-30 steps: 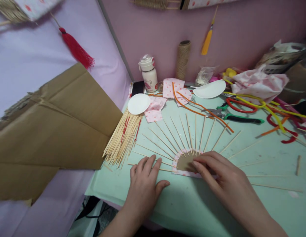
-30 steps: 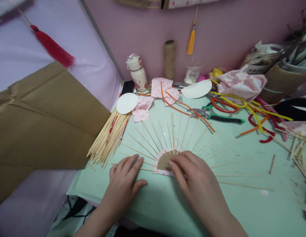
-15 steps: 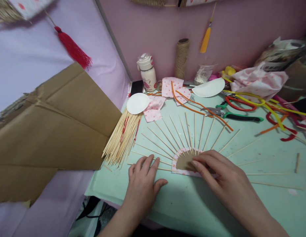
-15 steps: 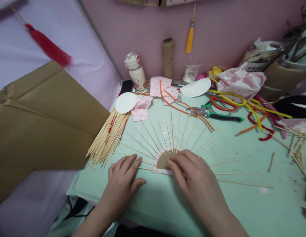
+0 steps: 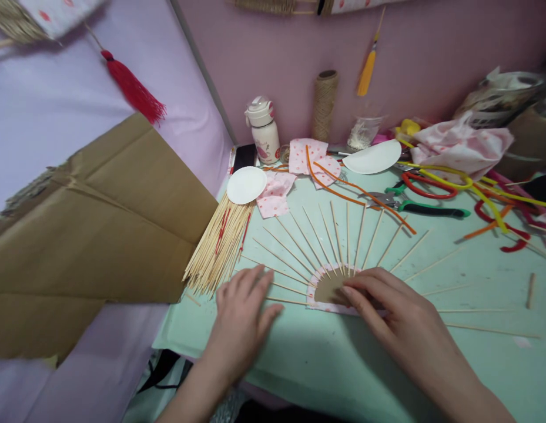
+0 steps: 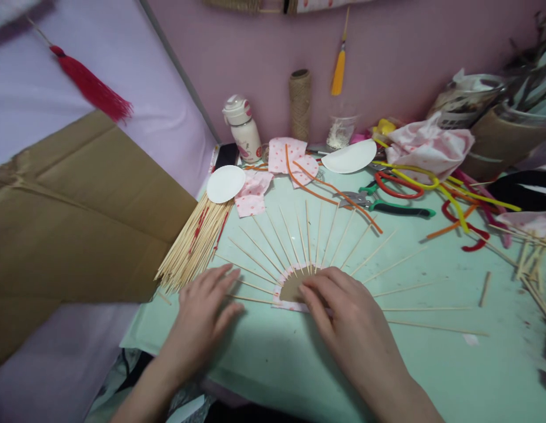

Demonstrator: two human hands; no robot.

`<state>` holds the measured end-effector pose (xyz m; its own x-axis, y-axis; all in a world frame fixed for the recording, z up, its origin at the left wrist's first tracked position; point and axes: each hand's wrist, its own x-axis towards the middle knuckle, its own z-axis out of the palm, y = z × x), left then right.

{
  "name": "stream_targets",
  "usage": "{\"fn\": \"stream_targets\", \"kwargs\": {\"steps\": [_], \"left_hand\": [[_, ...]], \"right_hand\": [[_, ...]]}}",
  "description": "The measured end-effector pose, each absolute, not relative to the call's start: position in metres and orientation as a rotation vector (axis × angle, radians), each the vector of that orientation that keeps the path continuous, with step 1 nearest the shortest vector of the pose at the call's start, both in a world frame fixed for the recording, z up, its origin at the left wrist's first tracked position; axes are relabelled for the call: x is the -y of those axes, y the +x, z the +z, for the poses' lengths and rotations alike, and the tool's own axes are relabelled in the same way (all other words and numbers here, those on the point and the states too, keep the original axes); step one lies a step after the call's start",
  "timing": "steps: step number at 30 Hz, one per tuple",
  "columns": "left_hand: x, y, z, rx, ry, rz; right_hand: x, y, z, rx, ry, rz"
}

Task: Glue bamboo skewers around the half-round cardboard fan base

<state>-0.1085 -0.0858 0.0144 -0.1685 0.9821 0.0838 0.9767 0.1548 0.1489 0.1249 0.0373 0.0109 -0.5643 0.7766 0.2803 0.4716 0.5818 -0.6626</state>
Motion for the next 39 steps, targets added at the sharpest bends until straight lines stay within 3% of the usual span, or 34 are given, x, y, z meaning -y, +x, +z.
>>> {"fn": "stream_targets", "kwargs": {"steps": [6,11,21,39], "left_hand": [[0.034,-0.178,0.030,-2.394,1.716,0.423],[0.007,-0.201,0.026,-2.369,1.681,0.282],[0.018,-0.221,0.020,-2.565,1.658,0.187],[0.028,-0.213,0.011,-2.406,1.778,0.308]], "right_hand": [[-0.038,0.124,0.010,2.276,-0.996,0.744],[-0.039,0.125,0.010,2.254,-1.011,0.747],[-0.037,0.127,0.006,2.267,-1.002,0.785],[-0.039,0.126,0.004,2.263,-1.017,0.796]]}}
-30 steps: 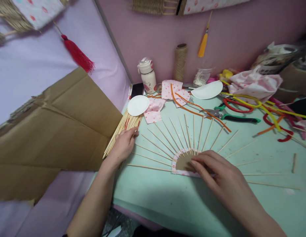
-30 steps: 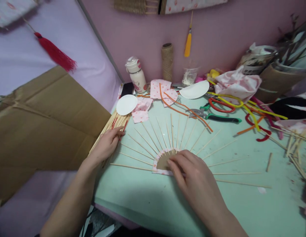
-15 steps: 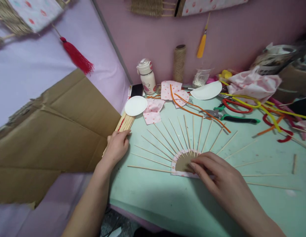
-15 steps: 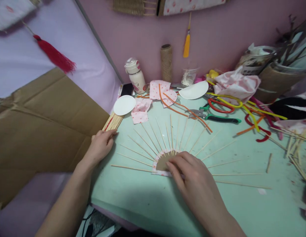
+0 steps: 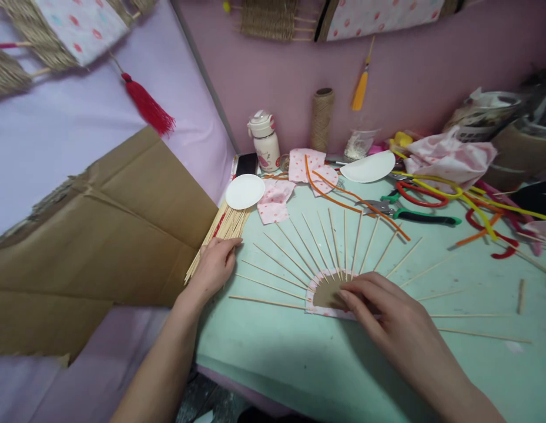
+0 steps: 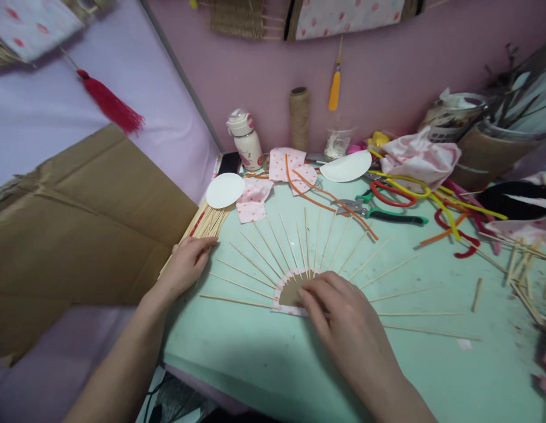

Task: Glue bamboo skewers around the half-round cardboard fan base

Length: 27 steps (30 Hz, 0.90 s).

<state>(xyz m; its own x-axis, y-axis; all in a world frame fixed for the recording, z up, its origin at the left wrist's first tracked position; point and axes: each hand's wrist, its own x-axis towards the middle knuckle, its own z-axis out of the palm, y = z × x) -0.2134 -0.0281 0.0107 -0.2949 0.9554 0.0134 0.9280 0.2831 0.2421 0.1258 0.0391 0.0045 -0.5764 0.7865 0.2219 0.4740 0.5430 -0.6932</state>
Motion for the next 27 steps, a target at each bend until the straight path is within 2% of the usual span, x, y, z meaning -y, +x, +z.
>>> {"fn": "stream_targets", "kwargs": {"steps": [27], "left_hand": [[0.038,-0.220,0.005,-2.360,1.861,0.389]], "right_hand": [[-0.010,0.150,0.015,2.175,-0.994,0.603]]}}
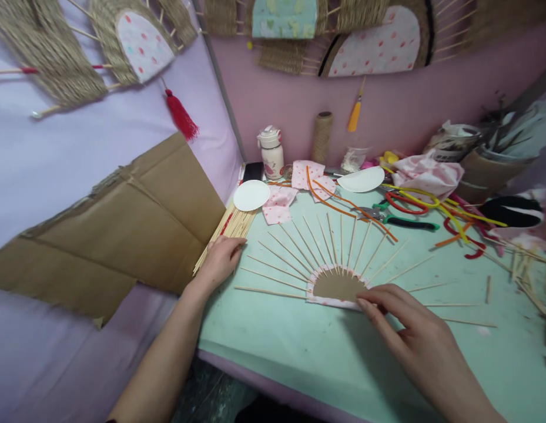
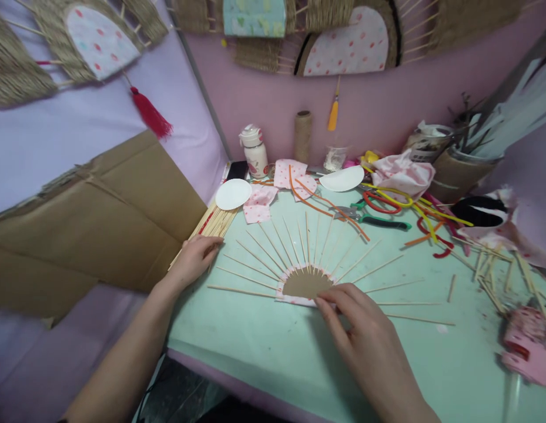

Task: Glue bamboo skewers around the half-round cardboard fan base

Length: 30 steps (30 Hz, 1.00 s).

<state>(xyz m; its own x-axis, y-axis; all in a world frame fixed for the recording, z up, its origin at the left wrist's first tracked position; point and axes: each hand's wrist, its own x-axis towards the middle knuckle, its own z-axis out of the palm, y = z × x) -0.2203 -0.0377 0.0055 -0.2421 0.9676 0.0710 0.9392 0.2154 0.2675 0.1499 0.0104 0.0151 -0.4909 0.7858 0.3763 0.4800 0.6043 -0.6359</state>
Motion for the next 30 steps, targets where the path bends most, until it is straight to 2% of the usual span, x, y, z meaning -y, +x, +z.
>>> {"fn": "stream_targets", "kwargs": {"steps": [19,30], "left_hand": [[0.041,-0.232,-0.002,-2.327,1.900,0.445],[0.036,-0.230,0.000,-2.334,1.935,0.476]], "right_hand": [[-0.003,0.190,0.018,2.160,-1.060,0.538],[-0.020,0.262,0.022,2.054,-1.447,0.319]]}}
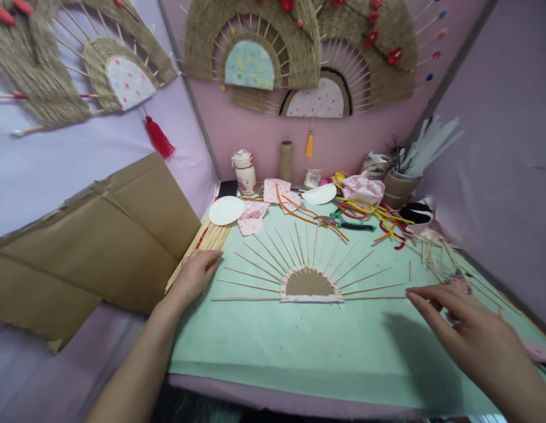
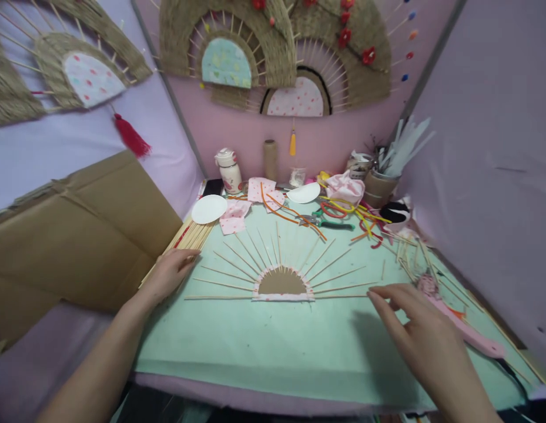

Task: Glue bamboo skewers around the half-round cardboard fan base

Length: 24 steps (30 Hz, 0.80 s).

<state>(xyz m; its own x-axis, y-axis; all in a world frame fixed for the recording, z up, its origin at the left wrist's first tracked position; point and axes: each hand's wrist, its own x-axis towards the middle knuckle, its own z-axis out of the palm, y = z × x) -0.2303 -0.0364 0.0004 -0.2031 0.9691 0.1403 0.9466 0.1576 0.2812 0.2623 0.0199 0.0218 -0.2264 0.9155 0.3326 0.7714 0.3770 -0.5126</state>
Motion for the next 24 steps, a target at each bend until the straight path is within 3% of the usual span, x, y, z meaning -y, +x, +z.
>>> {"fn": "stream_targets", "kwargs": {"steps": [10,24], "left_hand": [[0.039,-0.235,0.009,-2.399,2.070,0.475],[0.049,-0.201,0.018,-2.288,2.153,0.668]], "right_hand": [[-0.030,0.361,0.004,2.036,-2.031,-0.144],[-0.048,0.393,-0.040,2.218,-2.031,-0.009]]}}
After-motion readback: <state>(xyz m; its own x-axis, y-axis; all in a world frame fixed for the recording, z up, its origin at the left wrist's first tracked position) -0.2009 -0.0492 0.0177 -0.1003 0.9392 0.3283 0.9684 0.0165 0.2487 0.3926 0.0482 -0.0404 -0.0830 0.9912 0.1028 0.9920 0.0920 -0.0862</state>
